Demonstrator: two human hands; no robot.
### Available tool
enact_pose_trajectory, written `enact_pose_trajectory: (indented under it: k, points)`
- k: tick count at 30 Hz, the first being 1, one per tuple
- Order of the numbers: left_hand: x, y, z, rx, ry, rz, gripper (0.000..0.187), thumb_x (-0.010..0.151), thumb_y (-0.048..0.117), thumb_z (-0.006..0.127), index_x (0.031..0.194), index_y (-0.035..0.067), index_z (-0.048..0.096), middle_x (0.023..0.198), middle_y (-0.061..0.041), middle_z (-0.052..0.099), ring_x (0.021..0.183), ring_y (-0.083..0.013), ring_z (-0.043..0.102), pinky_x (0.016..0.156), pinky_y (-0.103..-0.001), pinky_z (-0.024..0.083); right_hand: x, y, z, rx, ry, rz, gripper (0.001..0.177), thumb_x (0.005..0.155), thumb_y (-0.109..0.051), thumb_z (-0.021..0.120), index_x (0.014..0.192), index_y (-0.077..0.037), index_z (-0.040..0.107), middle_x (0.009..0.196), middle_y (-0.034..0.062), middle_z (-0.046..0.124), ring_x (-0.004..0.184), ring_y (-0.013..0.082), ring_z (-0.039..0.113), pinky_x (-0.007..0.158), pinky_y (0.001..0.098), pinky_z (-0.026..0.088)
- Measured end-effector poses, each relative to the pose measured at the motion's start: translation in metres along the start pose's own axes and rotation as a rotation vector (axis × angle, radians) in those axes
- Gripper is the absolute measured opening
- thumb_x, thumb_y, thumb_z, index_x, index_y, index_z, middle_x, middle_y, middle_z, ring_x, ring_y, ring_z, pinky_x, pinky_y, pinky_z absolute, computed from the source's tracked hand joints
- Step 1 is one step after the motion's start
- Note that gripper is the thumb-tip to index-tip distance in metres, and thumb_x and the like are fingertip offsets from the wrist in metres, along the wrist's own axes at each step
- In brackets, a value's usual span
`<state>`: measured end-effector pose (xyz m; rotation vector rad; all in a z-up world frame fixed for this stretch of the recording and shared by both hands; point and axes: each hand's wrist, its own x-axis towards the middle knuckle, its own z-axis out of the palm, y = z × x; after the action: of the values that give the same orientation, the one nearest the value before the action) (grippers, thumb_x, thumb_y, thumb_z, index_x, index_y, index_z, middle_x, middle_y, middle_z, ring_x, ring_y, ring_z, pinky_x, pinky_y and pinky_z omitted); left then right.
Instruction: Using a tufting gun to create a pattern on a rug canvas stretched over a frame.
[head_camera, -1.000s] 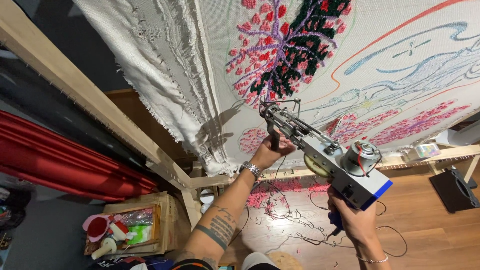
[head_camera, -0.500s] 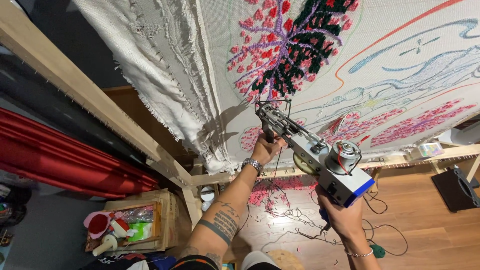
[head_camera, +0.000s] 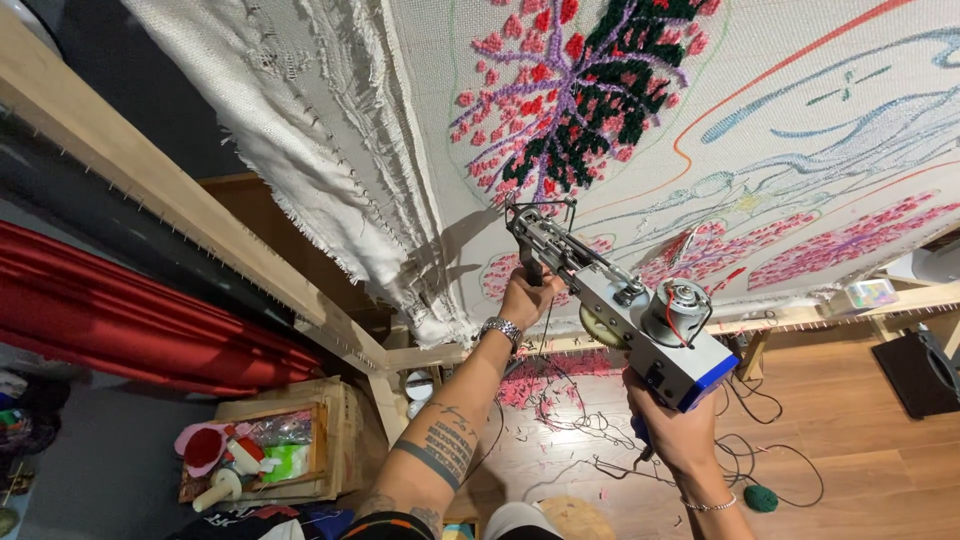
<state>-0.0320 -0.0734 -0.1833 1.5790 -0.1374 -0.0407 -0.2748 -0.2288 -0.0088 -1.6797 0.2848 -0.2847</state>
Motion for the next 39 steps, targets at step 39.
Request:
enact_pose_trajectory:
  k: [39]
  points:
    - [0.165, -0.166, -0.047, -1.176, 0.194, -0.535, 0.037, 0.108, 0.035, 0.038, 0.096, 0.006, 0.057, 0.089, -0.008, 0.058, 0.074, -0.0207, 0.053, 0.066, -0.031, 0.05, 0.04, 0.063, 0.074, -0.152, -0.066, -0.225, 0.029, 0.077, -0.005, 0.078, 0.103, -0.001, 0.068, 0.088, 0.0065, 0.073, 0.074, 0.0155, 0.069, 0.067, 0.0302, 0.056]
